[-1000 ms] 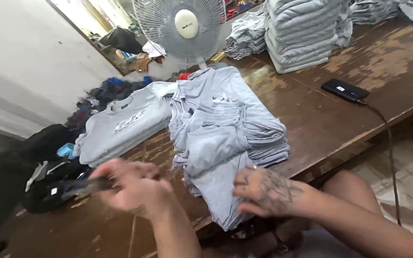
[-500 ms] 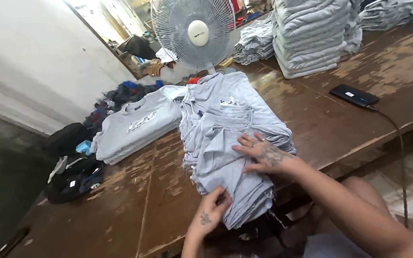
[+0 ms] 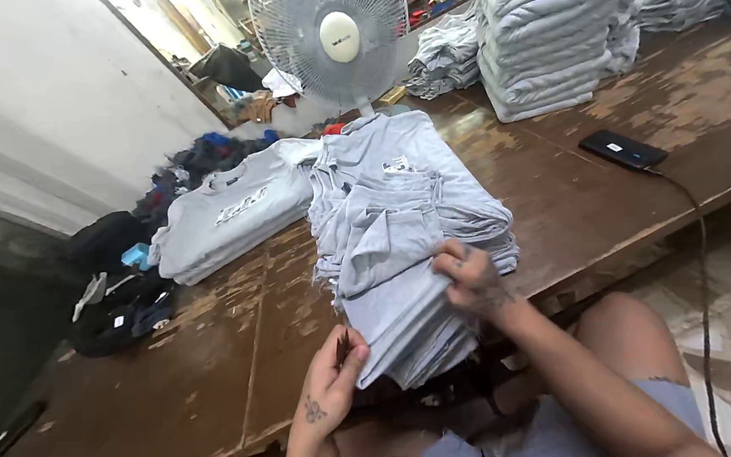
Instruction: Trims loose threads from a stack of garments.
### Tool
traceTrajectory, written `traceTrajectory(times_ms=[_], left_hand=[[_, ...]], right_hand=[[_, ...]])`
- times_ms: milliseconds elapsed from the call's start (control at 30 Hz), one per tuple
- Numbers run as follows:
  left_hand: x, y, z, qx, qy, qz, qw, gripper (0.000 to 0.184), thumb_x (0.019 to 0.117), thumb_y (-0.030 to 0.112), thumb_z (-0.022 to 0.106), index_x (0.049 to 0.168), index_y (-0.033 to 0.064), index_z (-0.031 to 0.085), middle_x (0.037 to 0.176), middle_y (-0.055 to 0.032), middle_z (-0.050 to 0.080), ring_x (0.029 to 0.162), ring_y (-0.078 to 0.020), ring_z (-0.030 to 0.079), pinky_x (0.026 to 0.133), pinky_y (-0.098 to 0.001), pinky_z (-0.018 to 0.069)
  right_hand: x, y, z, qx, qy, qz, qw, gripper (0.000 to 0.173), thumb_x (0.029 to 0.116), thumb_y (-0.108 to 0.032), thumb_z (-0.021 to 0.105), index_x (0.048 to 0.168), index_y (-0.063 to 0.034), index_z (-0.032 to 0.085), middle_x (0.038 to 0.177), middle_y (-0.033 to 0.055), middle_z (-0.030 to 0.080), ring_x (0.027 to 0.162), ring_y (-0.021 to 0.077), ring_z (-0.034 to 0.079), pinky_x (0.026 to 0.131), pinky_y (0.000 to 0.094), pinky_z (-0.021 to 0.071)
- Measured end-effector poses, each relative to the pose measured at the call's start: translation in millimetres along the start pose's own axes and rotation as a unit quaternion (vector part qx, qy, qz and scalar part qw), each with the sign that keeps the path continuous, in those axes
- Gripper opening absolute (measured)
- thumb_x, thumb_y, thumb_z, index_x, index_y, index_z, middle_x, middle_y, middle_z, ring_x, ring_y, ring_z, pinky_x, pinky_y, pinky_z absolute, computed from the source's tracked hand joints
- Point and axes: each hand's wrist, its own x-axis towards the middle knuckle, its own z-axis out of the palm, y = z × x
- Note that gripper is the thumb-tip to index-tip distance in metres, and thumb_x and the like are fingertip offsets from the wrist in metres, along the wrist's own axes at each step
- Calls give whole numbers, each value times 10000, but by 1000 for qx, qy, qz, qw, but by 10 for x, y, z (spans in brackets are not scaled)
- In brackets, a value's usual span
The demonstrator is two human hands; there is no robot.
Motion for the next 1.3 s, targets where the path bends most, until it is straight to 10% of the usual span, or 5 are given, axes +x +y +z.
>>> traceTrajectory(times_ms=[267,633,800,933,1300], left_hand=[[228,-103,174,151,-132,-110,974,242,1006,211,575,1019,1,695,779,-94,671,690,-205,654,663,-433,550],[609,19,868,-250,-51,-174,951,270,1091,131,306,1213,14,516,874,12,741,612,-40,672,490,-186,527],[706,111,977,-266,2,-74,961,313,1080,169,332,1310,-26,414,715,105,549,518,12,515,463,-168,470],[647,-21,1119,-231,-16,-54,971,419,1053,234,384,1321,-88,396,778,95,498,578,31,427,515,-158,386],[419,17,895,89,-113,69,987,368,930,116,627,1269,-16,681,1123,-168,700,961,-236,700,843,-383,584]], right_hand=[[-597,45,-212,1,-73,-8,997,182,886,-90,589,960,-58,753,895,138,712,826,257,714,738,355,601],[-765,98,-761,82,-183,27,979,206,965,-142,563,884,-60,733,824,82,733,746,174,715,702,296,586],[-537,-8,-646,64,-123,72,988,318,1011,-302,603,1123,-28,719,943,125,737,795,205,711,726,338,593],[-563,12,-272,25,-83,89,992,321,938,-313,680,1024,-8,729,936,150,746,837,259,740,745,391,608],[-691,95,-386,27,-74,57,995,216,1003,-119,521,926,-6,689,838,137,698,765,226,696,719,320,580]])
